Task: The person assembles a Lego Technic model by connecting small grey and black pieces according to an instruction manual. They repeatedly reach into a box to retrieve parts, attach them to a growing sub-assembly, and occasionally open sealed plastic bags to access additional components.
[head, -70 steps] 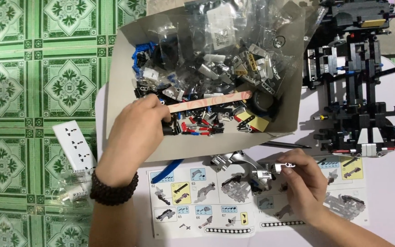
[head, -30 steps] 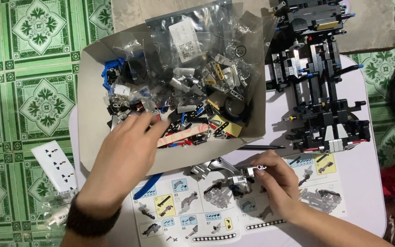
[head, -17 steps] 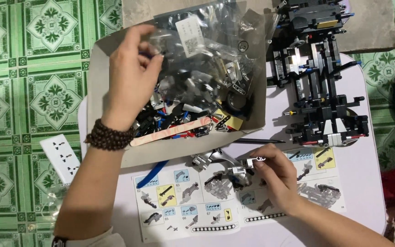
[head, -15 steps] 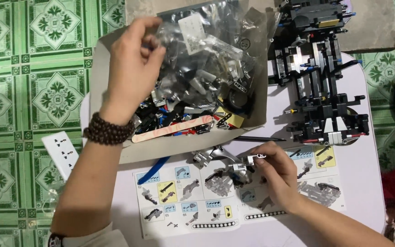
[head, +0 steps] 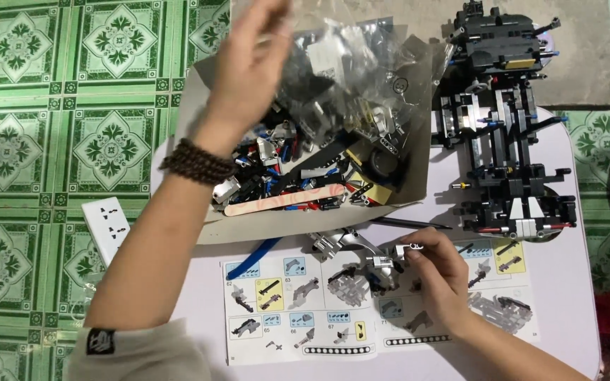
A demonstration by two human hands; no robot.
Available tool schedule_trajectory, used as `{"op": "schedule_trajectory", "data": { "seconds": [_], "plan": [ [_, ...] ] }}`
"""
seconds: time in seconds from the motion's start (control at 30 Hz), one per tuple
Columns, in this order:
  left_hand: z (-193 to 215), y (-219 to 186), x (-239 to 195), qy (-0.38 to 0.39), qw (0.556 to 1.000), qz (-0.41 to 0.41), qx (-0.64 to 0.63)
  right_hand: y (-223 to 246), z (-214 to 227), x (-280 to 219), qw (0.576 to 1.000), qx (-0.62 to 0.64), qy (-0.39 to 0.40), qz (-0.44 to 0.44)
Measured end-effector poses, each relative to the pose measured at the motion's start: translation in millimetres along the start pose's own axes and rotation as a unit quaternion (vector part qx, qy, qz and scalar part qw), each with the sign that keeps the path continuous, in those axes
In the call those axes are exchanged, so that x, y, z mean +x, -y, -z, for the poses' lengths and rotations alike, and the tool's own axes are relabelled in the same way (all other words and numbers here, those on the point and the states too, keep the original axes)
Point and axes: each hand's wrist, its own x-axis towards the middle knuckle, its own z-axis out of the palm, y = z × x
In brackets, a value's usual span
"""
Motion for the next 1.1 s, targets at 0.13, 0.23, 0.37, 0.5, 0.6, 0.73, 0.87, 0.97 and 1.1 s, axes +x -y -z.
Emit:
{"op": "schedule_trajectory", "data": {
  "seconds": [0.13, 0.23, 0.37, 0.5, 0.6, 0.73, 0.87, 0.97, 1.1],
  "plan": [
    [25, -10, -23, -0.005, 0.975, 0.073, 0.209, -2, 1, 0, 1.000, -0.010, -0.006, -0.012],
    [26, 0, -51, 0.153, 0.919, 0.119, 0.343, -4, 1, -1, 1.000, -0.009, -0.005, -0.008],
    [30, 10, -82, 0.239, 0.823, 0.056, 0.512, -5, 1, -1, 1.000, -0.010, -0.013, -0.006],
    [38, -14, -82, 0.267, 0.813, 0.118, 0.505, -6, 2, -2, 0.999, -0.021, -0.016, -0.018],
    [44, -26, -88, 0.260, 0.837, 0.120, 0.467, -9, 2, -4, 1.000, -0.014, -0.021, -0.016],
    [49, -35, -103, 0.297, 0.837, 0.162, 0.430, -13, 3, -6, 0.999, 0.001, -0.030, -0.021],
    [51, -40, -106, 0.250, 0.879, 0.130, 0.384, -14, 3, -7, 0.999, -0.005, -0.036, -0.024],
    [47, -26, -100, 0.189, 0.857, 0.072, 0.474, -11, 2, -5, 0.999, 0.001, -0.033, -0.024],
    [40, -5, -92, 0.213, 0.825, 0.084, 0.517, -14, 4, -8, 0.999, 0.011, -0.034, -0.031]
  ]
}}
